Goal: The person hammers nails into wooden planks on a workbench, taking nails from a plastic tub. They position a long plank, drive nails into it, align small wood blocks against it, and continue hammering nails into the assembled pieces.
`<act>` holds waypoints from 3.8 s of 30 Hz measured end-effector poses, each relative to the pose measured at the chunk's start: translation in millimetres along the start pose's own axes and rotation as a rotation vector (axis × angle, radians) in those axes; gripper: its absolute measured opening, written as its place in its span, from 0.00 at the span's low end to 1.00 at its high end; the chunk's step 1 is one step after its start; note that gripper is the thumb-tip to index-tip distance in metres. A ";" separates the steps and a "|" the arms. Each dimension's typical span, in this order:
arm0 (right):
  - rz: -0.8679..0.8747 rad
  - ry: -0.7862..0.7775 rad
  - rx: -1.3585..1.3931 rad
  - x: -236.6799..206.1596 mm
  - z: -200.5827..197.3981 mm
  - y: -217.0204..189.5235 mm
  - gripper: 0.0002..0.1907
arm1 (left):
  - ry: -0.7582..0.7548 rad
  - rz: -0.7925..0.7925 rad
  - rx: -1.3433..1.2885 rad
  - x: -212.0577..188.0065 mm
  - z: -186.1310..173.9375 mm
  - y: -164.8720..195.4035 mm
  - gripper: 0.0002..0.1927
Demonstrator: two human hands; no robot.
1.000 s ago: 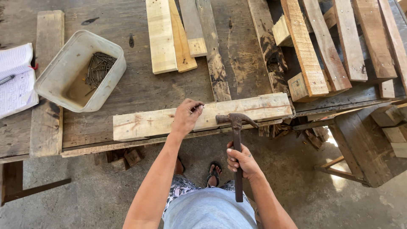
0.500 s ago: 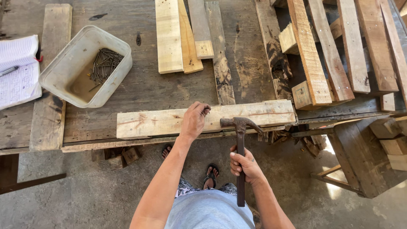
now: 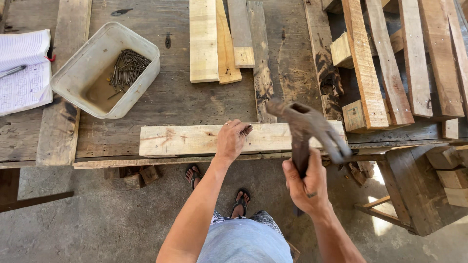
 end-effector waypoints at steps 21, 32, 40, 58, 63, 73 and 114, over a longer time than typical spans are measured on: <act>-0.319 0.211 0.168 10.6 -65.8 -78.5 0.14 | -0.263 -0.275 0.666 3.9 -41.5 -61.0 0.22; 0.512 -0.203 -0.027 12.3 47.6 49.9 0.11 | -0.246 -0.223 0.715 0.2 -38.3 -64.6 0.24; -0.065 0.119 0.224 13.0 -63.9 -15.2 0.09 | -0.449 -0.384 0.680 8.8 -38.3 -66.6 0.29; 0.303 -0.118 0.129 -18.2 -1.1 41.5 0.11 | -0.469 -0.477 0.636 6.6 -39.3 -68.2 0.31; -0.614 0.350 0.458 18.1 -92.2 -131.3 0.09 | -0.522 -0.498 0.616 5.0 -36.7 -73.6 0.32; 0.743 -0.150 0.136 -48.0 49.3 114.4 0.08 | -0.394 -0.422 0.657 3.2 -37.6 -65.4 0.30; 0.707 0.021 0.290 -63.8 74.0 153.6 0.09 | -0.468 -0.469 0.643 12.2 -41.4 -62.7 0.32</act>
Point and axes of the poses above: each hand's wrist, its own x-axis towards the middle knuckle, its own z-axis out of the palm, y = z × x, the point moved 6 cm from there along x, towards the middle knuckle, and after that the axes turned 3 degrees about -y, right-handed, at the moved point
